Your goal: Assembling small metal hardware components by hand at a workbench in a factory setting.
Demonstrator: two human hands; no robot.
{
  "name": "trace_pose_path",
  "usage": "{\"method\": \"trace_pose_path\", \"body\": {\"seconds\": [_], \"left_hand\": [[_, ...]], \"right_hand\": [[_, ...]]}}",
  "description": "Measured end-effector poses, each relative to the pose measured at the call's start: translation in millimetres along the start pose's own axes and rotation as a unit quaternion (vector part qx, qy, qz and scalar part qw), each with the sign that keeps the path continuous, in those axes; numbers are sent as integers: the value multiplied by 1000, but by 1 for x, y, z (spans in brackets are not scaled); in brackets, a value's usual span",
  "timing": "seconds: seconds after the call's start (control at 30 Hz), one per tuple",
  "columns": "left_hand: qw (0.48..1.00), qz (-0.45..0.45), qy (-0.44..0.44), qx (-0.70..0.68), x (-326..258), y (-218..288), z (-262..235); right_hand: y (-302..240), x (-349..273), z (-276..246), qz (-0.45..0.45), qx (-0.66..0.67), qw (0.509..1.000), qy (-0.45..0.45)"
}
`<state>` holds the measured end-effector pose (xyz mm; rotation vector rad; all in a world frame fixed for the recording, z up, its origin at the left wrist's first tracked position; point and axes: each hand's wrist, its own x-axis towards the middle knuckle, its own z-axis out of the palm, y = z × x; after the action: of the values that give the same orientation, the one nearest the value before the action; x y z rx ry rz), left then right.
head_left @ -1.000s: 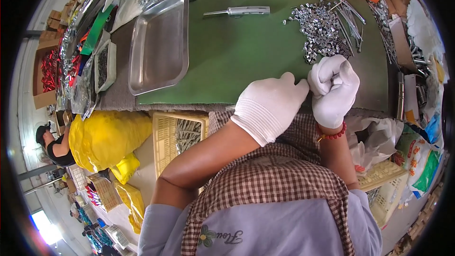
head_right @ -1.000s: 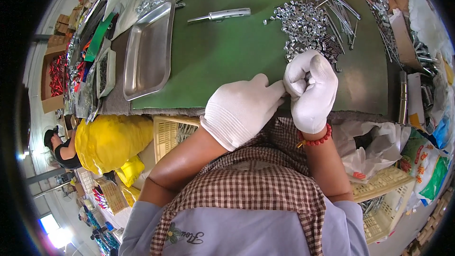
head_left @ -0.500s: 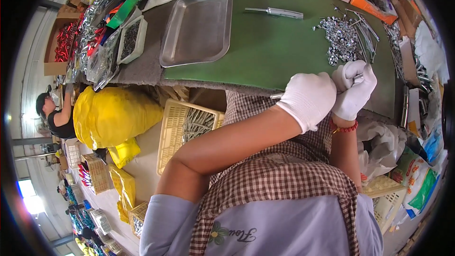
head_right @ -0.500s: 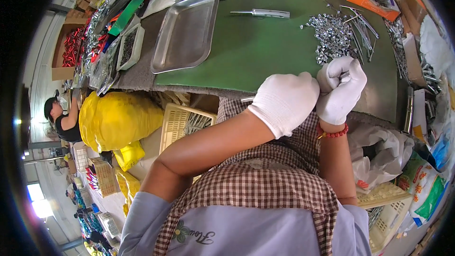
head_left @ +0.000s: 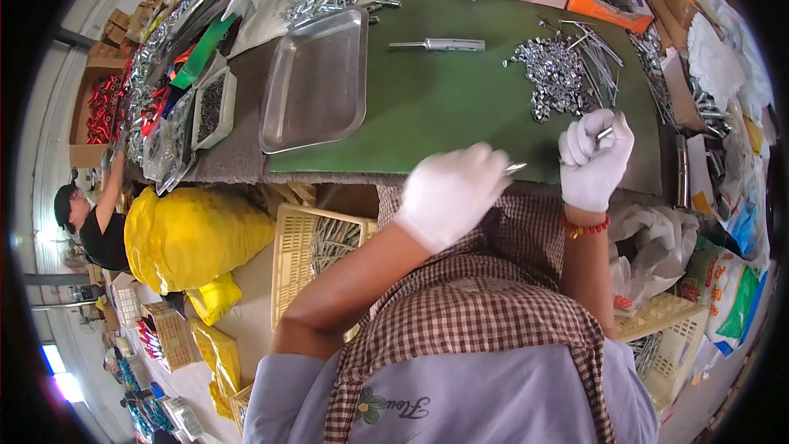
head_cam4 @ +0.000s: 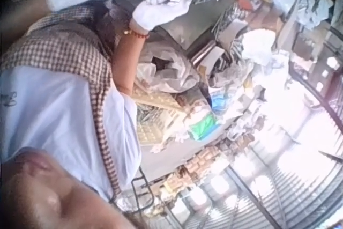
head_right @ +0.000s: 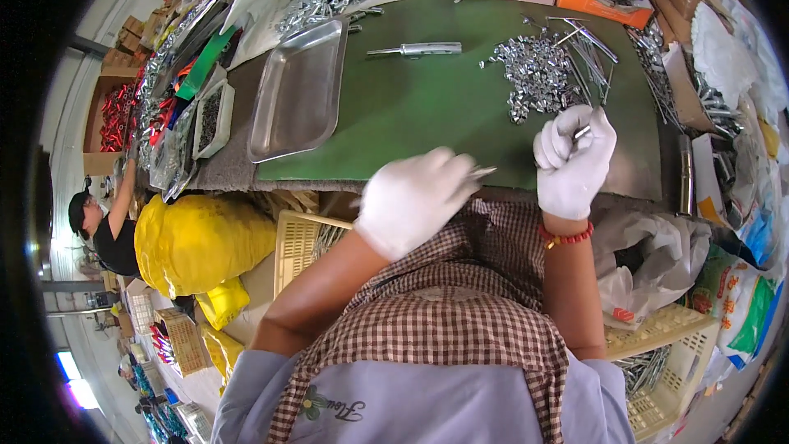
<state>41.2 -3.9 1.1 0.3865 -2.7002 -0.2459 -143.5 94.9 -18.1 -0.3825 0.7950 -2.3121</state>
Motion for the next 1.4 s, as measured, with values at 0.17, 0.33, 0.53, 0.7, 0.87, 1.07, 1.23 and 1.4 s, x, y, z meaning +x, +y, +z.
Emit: {"method": "trace_pose_path", "body": {"seconds": [0.17, 0.33, 0.53, 0.7, 0.87, 1.07, 1.23, 1.4], "left_hand": [[965, -235, -100, 59, -117, -38, -57], [956, -251, -86, 124, -123, -53, -87], [996, -13, 40, 74, 46, -78, -50], [991, -9, -61, 118, 145, -134, 6], [991, -127, -46, -25, 153, -138, 4], [990, -46, -119, -62, 124, -120, -6], [997, 29, -47, -50, 87, -104, 19], [999, -17, -16, -34, 73, -92, 13]], "right_hand": [[-1, -5, -12, 18, -44, 998, -39], [0, -6, -10, 41, -87, 994, -44], [3, -7, -9, 33, -152, 986, -58], [0, -9, 6, 77, -257, 963, -41], [-2, -5, 11, 68, -332, 936, -92], [11, 37, 48, 50, -451, 870, -193], [3, 51, 66, 26, -462, 874, -151], [1, 56, 68, 15, -501, 852, -153]]}}
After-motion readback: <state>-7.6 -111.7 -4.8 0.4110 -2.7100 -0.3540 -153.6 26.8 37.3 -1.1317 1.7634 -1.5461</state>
